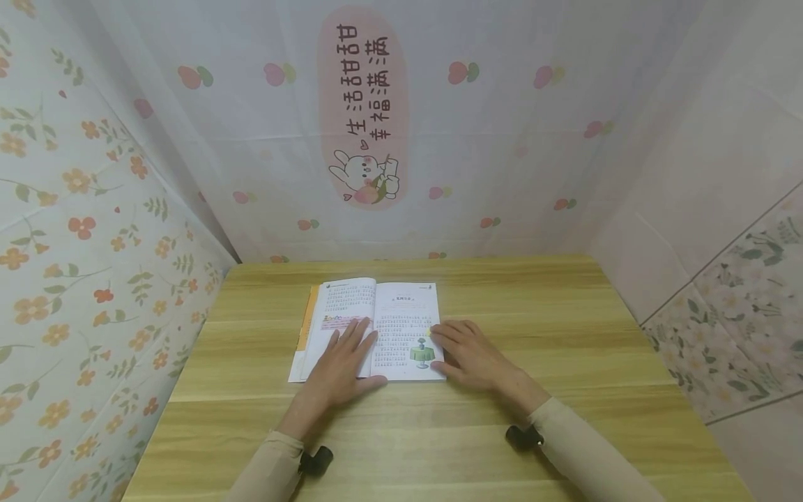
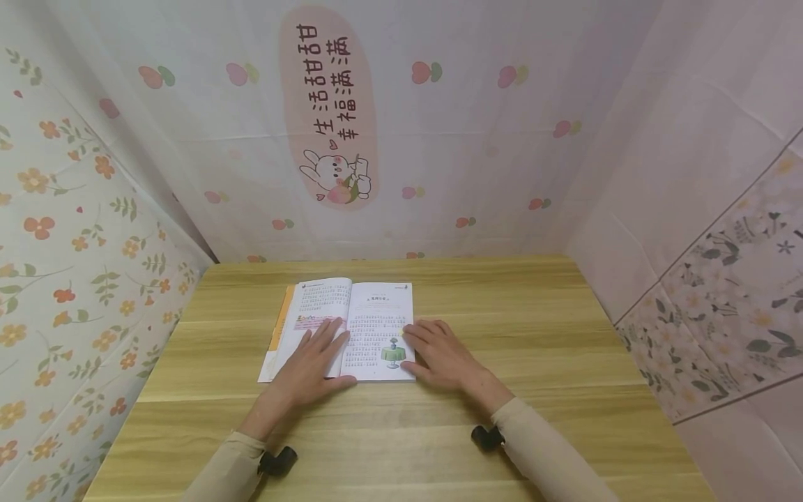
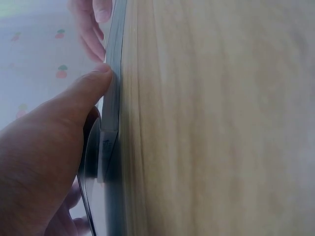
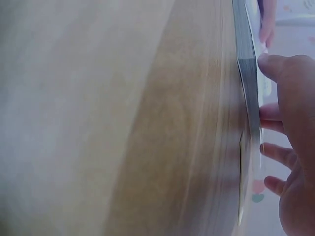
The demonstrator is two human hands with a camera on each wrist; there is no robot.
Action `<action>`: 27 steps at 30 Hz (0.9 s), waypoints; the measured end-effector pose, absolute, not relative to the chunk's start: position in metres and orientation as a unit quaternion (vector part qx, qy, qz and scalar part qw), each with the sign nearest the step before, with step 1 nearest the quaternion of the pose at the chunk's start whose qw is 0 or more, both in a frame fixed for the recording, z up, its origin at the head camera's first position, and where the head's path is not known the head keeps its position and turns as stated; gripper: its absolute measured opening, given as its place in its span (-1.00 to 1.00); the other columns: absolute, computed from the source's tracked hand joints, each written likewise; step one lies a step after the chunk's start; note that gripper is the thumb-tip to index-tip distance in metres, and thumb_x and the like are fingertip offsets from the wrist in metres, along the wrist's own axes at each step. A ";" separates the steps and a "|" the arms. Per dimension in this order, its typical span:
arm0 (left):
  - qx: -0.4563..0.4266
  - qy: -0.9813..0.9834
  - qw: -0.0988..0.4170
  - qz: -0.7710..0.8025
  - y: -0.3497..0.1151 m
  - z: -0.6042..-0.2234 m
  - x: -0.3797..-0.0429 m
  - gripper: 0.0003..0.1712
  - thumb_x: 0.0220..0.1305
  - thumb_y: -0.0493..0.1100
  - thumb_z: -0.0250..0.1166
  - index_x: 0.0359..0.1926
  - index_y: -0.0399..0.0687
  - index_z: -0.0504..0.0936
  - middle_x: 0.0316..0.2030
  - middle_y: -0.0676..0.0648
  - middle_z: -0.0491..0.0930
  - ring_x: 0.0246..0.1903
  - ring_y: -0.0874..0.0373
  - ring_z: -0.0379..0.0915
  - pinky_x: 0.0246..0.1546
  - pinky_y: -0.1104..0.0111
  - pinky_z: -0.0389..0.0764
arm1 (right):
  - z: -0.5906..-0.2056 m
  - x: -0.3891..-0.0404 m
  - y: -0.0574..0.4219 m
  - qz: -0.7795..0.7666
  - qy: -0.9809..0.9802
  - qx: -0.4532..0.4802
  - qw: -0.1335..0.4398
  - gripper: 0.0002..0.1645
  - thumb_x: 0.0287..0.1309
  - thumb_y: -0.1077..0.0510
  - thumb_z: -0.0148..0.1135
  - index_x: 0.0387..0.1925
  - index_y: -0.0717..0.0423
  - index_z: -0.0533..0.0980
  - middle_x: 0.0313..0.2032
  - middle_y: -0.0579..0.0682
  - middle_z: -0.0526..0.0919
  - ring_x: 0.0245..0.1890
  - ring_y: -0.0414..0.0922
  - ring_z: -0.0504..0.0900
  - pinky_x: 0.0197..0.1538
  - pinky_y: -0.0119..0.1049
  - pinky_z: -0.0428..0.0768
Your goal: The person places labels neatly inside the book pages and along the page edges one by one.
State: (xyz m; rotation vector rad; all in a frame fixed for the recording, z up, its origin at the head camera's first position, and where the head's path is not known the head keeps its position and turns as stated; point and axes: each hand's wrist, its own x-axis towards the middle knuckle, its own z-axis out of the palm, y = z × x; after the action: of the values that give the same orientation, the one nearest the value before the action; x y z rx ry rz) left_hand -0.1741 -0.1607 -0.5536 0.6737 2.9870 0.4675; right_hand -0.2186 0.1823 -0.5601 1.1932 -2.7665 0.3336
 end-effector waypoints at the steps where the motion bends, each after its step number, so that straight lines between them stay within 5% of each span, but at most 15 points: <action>1: 0.218 0.964 0.022 0.151 -0.161 -0.554 -0.174 0.14 0.48 0.50 0.34 0.79 -0.04 0.26 0.85 -0.17 0.01 0.86 -0.22 -0.10 0.82 -0.27 0.09 | -0.560 -0.218 0.182 0.108 -0.911 0.393 0.058 -0.20 0.56 -0.27 0.31 0.55 0.15 0.55 0.54 0.12 0.63 0.58 0.18 0.53 0.64 0.27 0.46; 27: 0.219 0.963 0.022 0.157 -0.162 -0.555 -0.175 0.15 0.49 0.50 0.33 0.79 -0.03 0.25 0.85 -0.18 0.00 0.85 -0.22 -0.10 0.82 -0.28 0.09 | -0.555 -0.215 0.171 0.094 -0.921 0.377 0.022 -0.20 0.66 -0.28 0.18 0.66 0.06 0.45 0.65 0.06 0.52 0.74 0.25 0.36 0.77 0.42 0.23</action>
State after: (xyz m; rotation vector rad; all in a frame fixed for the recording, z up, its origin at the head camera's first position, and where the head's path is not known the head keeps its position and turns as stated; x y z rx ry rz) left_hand -0.1746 -0.1625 -0.5551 0.6799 2.9817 0.4867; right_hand -0.2148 0.1712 -0.5552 1.1679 -2.8550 0.2916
